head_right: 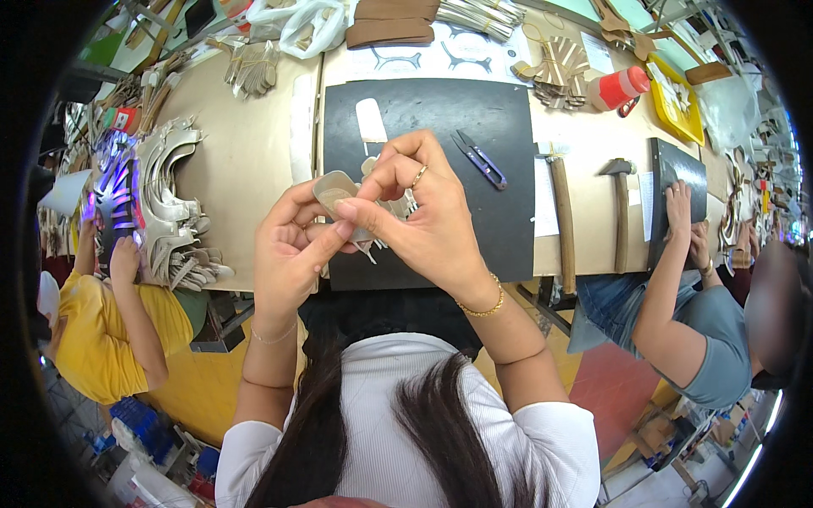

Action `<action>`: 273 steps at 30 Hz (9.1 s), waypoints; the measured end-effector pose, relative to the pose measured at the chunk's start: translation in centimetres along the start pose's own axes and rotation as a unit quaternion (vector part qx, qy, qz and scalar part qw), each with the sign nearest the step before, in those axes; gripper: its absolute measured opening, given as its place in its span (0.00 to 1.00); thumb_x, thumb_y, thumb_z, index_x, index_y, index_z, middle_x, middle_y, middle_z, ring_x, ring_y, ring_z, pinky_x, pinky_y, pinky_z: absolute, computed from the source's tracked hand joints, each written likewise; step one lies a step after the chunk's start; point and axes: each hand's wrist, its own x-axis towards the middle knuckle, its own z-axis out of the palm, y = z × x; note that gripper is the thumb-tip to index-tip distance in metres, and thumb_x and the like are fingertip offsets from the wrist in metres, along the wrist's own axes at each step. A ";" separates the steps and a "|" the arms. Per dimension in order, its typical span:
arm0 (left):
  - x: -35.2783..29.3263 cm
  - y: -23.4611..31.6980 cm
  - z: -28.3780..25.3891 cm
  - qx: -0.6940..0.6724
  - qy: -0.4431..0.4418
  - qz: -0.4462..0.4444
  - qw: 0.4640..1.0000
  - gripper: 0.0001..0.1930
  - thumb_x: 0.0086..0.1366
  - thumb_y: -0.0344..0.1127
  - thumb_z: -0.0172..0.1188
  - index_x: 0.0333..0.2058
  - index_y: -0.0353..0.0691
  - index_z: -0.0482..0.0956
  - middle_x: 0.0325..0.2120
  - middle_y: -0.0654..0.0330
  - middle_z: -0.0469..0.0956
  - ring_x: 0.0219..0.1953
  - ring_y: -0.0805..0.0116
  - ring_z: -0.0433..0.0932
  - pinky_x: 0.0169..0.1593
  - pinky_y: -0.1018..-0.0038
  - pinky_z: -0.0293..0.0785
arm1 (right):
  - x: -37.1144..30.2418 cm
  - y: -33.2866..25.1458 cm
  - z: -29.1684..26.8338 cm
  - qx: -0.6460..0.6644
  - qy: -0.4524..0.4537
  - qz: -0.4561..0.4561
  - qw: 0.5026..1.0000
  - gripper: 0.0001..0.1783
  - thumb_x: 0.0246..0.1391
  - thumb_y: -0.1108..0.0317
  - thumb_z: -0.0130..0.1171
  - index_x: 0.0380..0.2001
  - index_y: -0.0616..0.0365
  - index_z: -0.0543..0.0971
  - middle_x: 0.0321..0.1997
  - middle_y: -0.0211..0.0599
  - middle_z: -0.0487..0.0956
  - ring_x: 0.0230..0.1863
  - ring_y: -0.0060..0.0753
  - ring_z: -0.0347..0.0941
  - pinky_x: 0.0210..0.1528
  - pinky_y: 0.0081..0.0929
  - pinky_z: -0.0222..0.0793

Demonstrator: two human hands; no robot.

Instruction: The person repeatedly picks up small beige plastic components and a flat white piece, aligns them, and presses them together by hand. They place the assembled units on a black mat and continue the same process with additional parts. The person also gathers and stacks the completed units at the end.

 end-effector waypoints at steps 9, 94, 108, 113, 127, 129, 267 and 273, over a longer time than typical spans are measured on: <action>-0.1 -0.4 0.6 0.007 0.003 0.031 0.999 0.20 0.63 0.22 0.60 0.53 0.29 0.70 0.41 0.54 0.80 0.39 0.74 0.81 0.31 0.85 0.73 | 0.1 0.1 -0.1 0.009 0.020 -0.008 1.000 0.11 0.45 0.68 0.72 0.24 0.61 0.79 0.37 0.34 0.72 0.33 0.20 0.72 0.34 0.18 0.72; 4.6 -5.5 -4.7 0.475 0.151 0.087 0.863 0.20 0.56 0.36 0.68 0.46 0.34 0.77 0.34 0.52 0.74 0.36 0.56 0.76 0.41 0.66 0.73 | 10.8 6.4 0.7 -0.093 -0.025 0.006 0.995 0.14 0.56 0.62 0.64 0.38 0.62 0.81 0.34 0.30 0.82 0.36 0.18 0.76 0.39 0.18 0.71; 13.0 -6.1 -2.8 0.517 0.124 0.073 0.844 0.26 0.47 0.29 0.71 0.46 0.31 0.74 0.43 0.43 0.71 0.47 0.45 0.74 0.52 0.60 0.71 | 25.8 14.2 8.4 -0.495 -0.057 -0.210 0.841 0.12 0.49 0.62 0.56 0.23 0.58 0.82 0.34 0.45 0.80 0.37 0.52 0.75 0.45 0.48 0.69; 12.8 -6.2 -2.6 0.501 0.109 0.095 0.853 0.23 0.49 0.27 0.67 0.45 0.34 0.72 0.40 0.43 0.71 0.44 0.44 0.74 0.51 0.60 0.71 | 26.1 15.3 9.5 -0.595 -0.069 -0.215 0.771 0.13 0.50 0.55 0.63 0.31 0.53 0.86 0.38 0.35 0.77 0.42 0.39 0.75 0.44 0.42 0.70; 13.8 -6.4 -2.2 0.511 0.112 0.119 0.844 0.28 0.47 0.26 0.66 0.48 0.33 0.66 0.38 0.46 0.73 0.42 0.44 0.75 0.49 0.57 0.71 | 20.9 8.2 1.6 0.043 -0.187 0.125 0.973 0.18 0.55 0.60 0.65 0.40 0.63 0.77 0.36 0.31 0.80 0.38 0.21 0.78 0.39 0.17 0.71; 13.9 -6.7 -2.1 0.497 0.105 0.132 0.851 0.27 0.47 0.25 0.65 0.47 0.33 0.65 0.34 0.48 0.74 0.40 0.43 0.76 0.48 0.56 0.71 | 18.7 7.5 -0.2 0.028 -0.159 0.125 0.979 0.17 0.56 0.62 0.64 0.42 0.63 0.77 0.37 0.34 0.79 0.39 0.22 0.77 0.42 0.19 0.71; -1.4 1.0 1.4 -0.022 0.016 -0.030 0.999 0.07 0.63 0.28 0.63 0.36 0.30 0.78 0.29 0.63 0.79 0.28 0.83 0.76 0.30 0.85 0.71 | -1.0 -1.1 -1.3 -0.001 -0.056 -0.012 0.998 0.08 0.53 0.70 0.65 0.31 0.66 0.80 0.29 0.36 0.80 0.28 0.25 0.75 0.34 0.21 0.71; -1.5 1.5 1.6 0.041 0.008 -0.008 0.999 0.06 0.62 0.28 0.63 0.34 0.31 0.78 0.29 0.62 0.81 0.30 0.81 0.78 0.30 0.86 0.71 | -0.5 -1.1 -1.3 0.004 -0.065 -0.019 0.998 0.09 0.50 0.69 0.67 0.31 0.65 0.80 0.29 0.34 0.80 0.29 0.23 0.74 0.34 0.20 0.70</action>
